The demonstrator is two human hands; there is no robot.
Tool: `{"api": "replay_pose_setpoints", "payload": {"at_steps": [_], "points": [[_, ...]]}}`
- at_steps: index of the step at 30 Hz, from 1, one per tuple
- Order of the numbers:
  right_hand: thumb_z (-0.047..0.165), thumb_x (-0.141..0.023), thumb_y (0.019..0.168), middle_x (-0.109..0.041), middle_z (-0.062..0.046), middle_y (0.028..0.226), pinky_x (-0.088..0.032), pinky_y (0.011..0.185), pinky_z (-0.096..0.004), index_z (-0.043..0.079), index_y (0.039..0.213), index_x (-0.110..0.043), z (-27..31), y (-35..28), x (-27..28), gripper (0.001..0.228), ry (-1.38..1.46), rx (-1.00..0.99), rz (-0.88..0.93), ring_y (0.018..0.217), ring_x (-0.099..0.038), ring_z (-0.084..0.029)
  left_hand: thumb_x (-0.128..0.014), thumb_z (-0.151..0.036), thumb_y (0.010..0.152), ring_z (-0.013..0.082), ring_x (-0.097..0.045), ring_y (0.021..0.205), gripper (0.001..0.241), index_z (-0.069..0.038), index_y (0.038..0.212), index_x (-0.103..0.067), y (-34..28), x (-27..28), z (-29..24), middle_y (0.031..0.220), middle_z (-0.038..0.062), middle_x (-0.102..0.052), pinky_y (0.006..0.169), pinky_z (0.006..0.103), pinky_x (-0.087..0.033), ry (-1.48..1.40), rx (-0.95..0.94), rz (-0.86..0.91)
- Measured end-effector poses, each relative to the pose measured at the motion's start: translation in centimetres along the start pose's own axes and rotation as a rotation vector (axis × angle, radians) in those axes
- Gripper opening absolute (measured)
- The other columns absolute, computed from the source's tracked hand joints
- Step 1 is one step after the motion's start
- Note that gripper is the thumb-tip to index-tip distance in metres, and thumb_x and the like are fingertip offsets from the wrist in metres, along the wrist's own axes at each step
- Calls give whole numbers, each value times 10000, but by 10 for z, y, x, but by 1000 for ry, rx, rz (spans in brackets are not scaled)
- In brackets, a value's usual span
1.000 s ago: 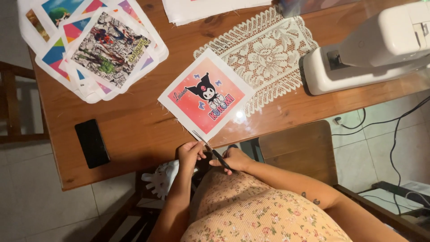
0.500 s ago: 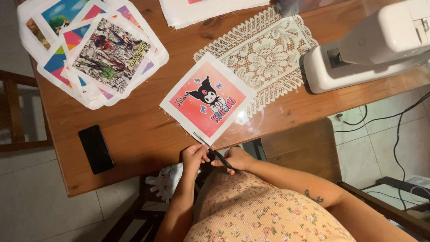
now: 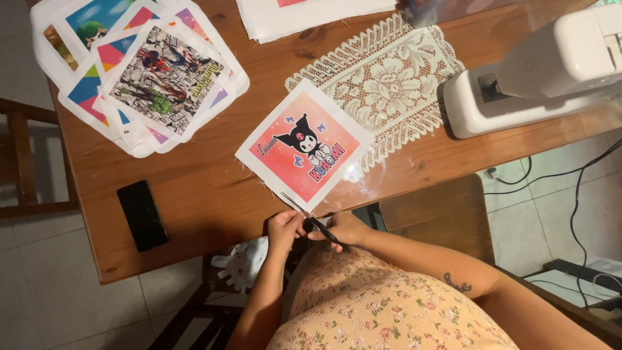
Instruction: Cutting out printed cartoon designs from a sheet using scissors
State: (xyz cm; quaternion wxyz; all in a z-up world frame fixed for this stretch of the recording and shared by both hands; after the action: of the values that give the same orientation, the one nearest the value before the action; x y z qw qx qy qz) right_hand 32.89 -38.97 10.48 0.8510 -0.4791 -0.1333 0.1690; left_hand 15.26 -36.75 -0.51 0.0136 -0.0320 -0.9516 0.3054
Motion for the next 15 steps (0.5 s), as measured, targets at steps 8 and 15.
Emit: {"api": "replay_pose_setpoints", "payload": {"at_steps": [8,15], "points": [[279,-787,726,-669,-90,532,-546,483,-234,68,680,-711,11,-1,1,229,-48,29,35,458,-704,-170,-725,-114,835,175,-612,444,160,17,909,-779,1,0,3,498,113,-607,426,228,-518,69,12,4],[238,-774,716,-667,-83,519,-530,466,-231,87,642,-710,22,-8,0,180,-53,38,21,434,-690,-160,-732,-117,841,166,-619,464,174,28,924,-779,1,-1,6,511,114,-622,447,233,-540,85,16,13]]}}
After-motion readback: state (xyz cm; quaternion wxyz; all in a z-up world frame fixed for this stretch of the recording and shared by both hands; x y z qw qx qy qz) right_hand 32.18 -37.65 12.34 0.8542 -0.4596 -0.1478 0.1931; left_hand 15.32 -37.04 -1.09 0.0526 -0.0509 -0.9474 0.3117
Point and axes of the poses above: each hand's wrist, its own y-axis towards the middle knuckle, its own x-axis out of the back of the hand, z = x × y, the point moved 6 cm from there along y, towards the middle knuckle
